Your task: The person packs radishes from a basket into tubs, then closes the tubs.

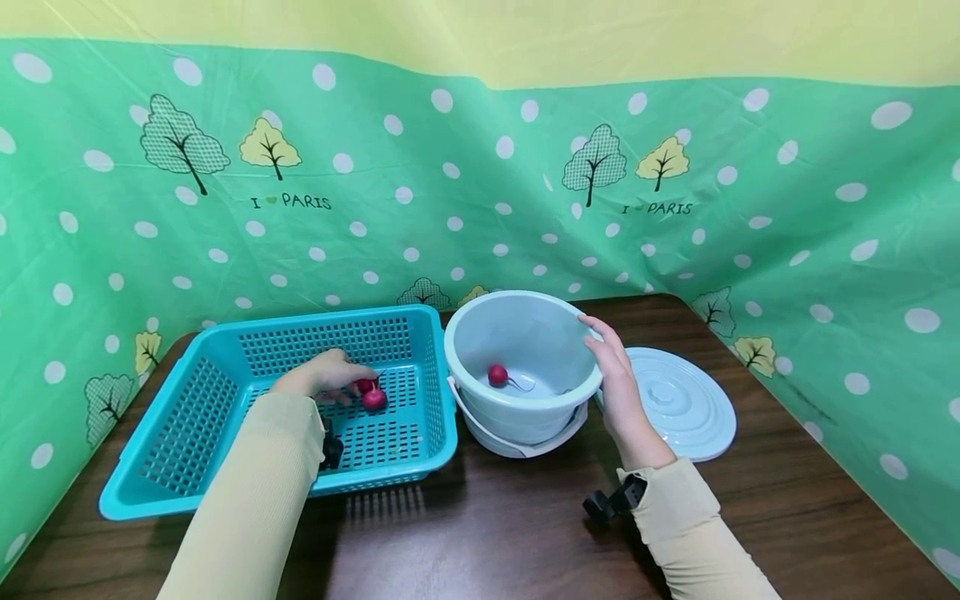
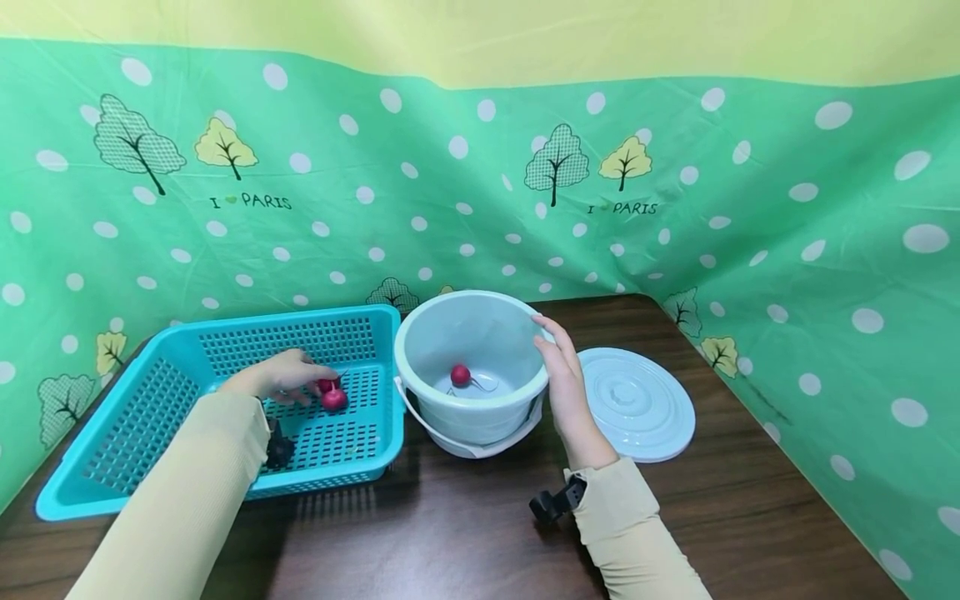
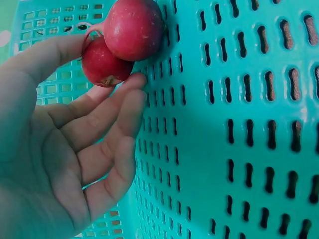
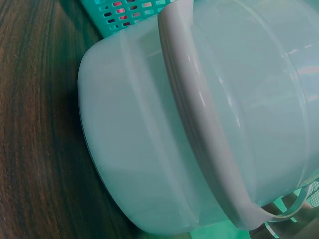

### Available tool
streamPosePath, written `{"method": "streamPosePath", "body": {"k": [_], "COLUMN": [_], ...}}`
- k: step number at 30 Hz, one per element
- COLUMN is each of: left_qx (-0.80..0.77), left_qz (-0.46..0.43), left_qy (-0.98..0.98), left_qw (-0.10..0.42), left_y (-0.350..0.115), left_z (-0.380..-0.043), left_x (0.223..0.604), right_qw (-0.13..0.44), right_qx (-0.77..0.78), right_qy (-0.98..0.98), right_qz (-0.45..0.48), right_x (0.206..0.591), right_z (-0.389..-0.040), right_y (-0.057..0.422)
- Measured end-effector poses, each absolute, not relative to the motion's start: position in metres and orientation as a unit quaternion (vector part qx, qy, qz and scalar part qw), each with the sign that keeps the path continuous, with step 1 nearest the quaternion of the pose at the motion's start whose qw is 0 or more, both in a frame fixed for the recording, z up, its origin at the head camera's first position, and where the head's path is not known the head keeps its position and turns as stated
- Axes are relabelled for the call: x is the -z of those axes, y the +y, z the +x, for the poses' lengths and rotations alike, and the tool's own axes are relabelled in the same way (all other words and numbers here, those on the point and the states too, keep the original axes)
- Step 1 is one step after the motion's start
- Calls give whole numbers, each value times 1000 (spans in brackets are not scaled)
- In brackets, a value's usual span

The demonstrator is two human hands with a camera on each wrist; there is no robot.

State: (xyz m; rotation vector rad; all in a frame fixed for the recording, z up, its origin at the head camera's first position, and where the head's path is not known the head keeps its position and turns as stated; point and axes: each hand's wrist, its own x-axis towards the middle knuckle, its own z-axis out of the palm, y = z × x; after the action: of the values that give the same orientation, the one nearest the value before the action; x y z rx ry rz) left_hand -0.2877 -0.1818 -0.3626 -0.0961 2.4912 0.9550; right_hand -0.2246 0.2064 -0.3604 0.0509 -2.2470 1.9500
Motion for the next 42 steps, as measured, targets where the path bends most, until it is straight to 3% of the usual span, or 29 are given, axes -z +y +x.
{"method": "streamPosePath", "body": {"k": [14, 42], "left_qx": [-361, -399], "left_qz": [2, 53], "left_qy": [910, 892], "left_qw": [204, 206], "left_y": [-182, -160], "left_z": [-291, -295], "left_x": [366, 348], "right_qw": [83, 91], "right_qx": [-657, -658], "right_qy": [-749, -747], "right_qz": [25, 28], "right_x": [363, 363], "right_z": [-225, -225], "right_y": [207, 207]}}
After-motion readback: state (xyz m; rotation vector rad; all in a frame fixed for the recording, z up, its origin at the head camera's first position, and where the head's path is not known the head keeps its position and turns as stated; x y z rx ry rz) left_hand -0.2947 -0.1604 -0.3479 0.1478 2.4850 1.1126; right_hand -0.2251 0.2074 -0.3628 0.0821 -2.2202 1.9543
